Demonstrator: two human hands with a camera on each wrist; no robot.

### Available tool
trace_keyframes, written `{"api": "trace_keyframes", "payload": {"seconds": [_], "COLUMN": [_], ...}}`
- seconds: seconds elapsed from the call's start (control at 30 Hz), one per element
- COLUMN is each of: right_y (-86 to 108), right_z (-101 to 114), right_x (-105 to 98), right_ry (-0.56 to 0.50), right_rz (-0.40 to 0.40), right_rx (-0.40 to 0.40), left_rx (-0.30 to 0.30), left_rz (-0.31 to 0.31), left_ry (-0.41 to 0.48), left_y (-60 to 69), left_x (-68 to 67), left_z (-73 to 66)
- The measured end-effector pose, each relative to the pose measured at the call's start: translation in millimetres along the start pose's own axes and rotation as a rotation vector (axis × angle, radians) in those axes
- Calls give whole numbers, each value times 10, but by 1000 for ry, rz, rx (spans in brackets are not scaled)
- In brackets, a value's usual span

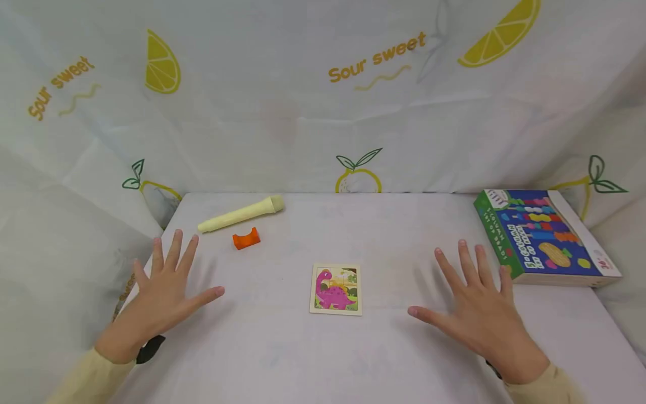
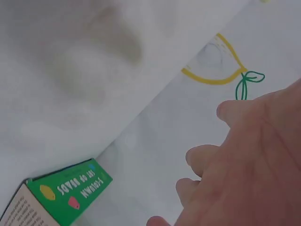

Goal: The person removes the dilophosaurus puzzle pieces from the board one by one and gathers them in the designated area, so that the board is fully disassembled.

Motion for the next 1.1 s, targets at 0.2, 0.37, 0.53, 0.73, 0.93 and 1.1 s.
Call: {"api": "trace_keyframes", "payload": {"seconds": [0.2, 0.37, 0.53, 0.73, 0.93, 1.1], "right_y": [-172, -355, -490, -580, -619, -627], "right_z": [313, 673, 993, 1211, 1285, 1287], "right_x": [52, 152, 277, 340, 387, 415], "right_ry": [-84, -157, -208, -276, -322, -331], "right_rz": [2, -16, -61, -72, -20, 25], "right_rx": [-98, -228, -361, -444, -425, -408], "left_rx": [58, 165, 298, 406, 412, 396], "left_rz": [44, 77, 120, 149, 192, 214], "left_ry": [41, 73, 73, 67, 109, 114], "left_y": [-222, -395, -532, -665, -766, -816], "left_x": [206, 400, 584, 708, 722, 713], "left_z": [-365, -820, -1232, -1564, -1714, -1786]}}
Point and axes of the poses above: each hand's wrist, its own y-axis away from the middle knuckle, its own x-axis out of the palm, z = x × y, the point moved 1 cm from there along -y, towards the middle knuckle, and after that the axes turned 1 degree about -y, right-handed, at the moved point
